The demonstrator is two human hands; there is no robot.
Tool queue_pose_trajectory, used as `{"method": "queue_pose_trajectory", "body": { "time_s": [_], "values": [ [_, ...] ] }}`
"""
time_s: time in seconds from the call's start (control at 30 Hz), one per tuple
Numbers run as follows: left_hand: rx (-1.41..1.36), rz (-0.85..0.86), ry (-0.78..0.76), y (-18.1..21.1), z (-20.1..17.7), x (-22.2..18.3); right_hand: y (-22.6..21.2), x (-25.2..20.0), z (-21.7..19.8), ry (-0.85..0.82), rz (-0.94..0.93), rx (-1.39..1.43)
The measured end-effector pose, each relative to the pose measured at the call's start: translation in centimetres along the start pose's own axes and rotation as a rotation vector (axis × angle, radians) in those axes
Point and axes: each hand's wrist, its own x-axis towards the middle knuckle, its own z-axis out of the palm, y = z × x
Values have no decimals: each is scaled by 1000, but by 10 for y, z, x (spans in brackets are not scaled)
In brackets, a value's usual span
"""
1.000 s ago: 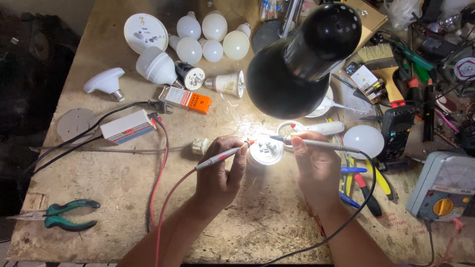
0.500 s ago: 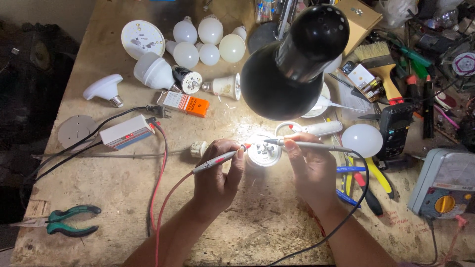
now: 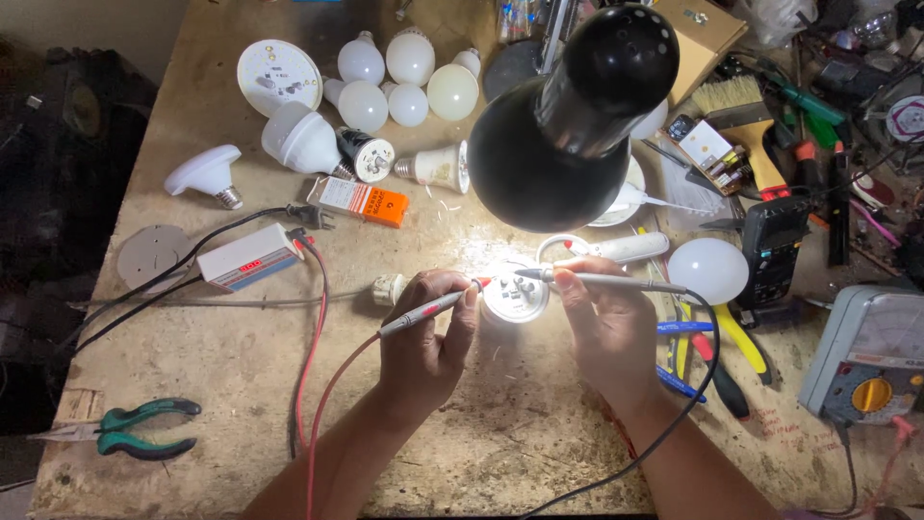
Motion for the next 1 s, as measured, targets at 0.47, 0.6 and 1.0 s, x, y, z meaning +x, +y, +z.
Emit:
{"method": "queue_pose_trajectory", "body": {
  "time_s": [0.47,0.6,1.0],
  "values": [
    [3,19,8,4,-1,3,6,-1,7,91,24,32],
    [-17,19,45,5,-3,3,2,-4,4,44,53,21],
    [14,58,11,0,0,-4,6,-8,-1,89,92,-332]
  ]
}}
